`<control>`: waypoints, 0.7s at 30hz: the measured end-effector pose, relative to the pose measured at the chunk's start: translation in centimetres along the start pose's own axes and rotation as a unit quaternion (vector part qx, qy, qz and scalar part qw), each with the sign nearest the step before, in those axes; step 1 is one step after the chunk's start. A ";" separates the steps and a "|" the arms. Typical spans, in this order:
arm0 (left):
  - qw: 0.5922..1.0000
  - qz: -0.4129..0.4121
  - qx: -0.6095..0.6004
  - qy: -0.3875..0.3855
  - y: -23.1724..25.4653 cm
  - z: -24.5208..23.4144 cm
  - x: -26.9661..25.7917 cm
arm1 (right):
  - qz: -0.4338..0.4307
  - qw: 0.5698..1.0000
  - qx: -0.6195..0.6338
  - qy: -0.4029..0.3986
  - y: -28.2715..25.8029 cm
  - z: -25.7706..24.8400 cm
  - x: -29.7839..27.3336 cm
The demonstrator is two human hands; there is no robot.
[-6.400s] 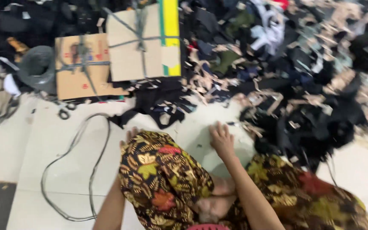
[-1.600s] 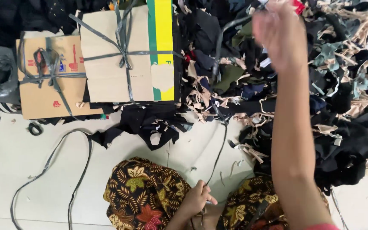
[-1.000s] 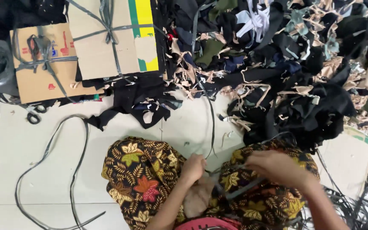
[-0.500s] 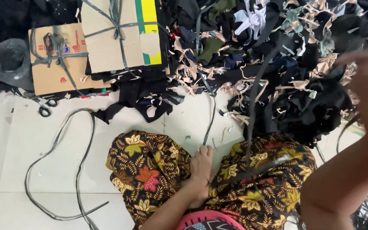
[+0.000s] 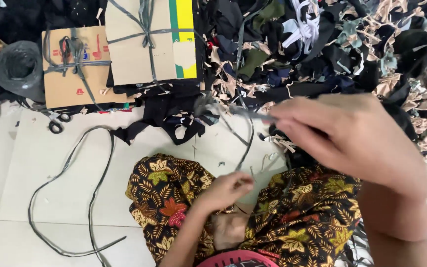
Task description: Sorting through a pile of fabric scraps to select and stack specific pieces on cardboard
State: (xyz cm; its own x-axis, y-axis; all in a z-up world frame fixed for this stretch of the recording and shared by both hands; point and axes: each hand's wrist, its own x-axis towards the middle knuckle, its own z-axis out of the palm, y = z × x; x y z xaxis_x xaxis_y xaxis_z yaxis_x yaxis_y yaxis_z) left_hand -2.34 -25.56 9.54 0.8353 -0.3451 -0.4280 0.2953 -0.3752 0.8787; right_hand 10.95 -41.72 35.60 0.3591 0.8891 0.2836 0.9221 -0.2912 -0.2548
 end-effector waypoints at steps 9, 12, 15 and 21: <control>0.484 0.515 -0.707 0.042 -0.6 -9.0 -2.9 | 0.249 0.952 -0.074 -0.160 10.9 -0.8 -12.9; 0.564 0.457 -0.678 0.115 -4.2 -12.2 -2.7 | 0.357 0.893 -0.095 -0.256 19.9 3.6 -18.7; 0.612 0.226 -0.702 0.287 -10.1 -14.3 0.2 | 0.474 0.838 0.007 -0.270 22.4 5.7 -19.6; 0.627 -0.051 -0.624 0.464 -9.3 -19.1 2.0 | 0.540 0.798 0.150 -0.222 25.3 8.6 -20.0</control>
State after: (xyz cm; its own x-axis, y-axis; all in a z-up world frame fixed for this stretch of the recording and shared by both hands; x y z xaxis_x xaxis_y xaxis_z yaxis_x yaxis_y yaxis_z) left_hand 5.47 -6.32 4.55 0.5222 0.4923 -0.6964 0.0179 0.8101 0.5860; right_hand 25.89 -63.83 15.51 0.7730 0.2338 -0.5898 0.0103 -0.9341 -0.3568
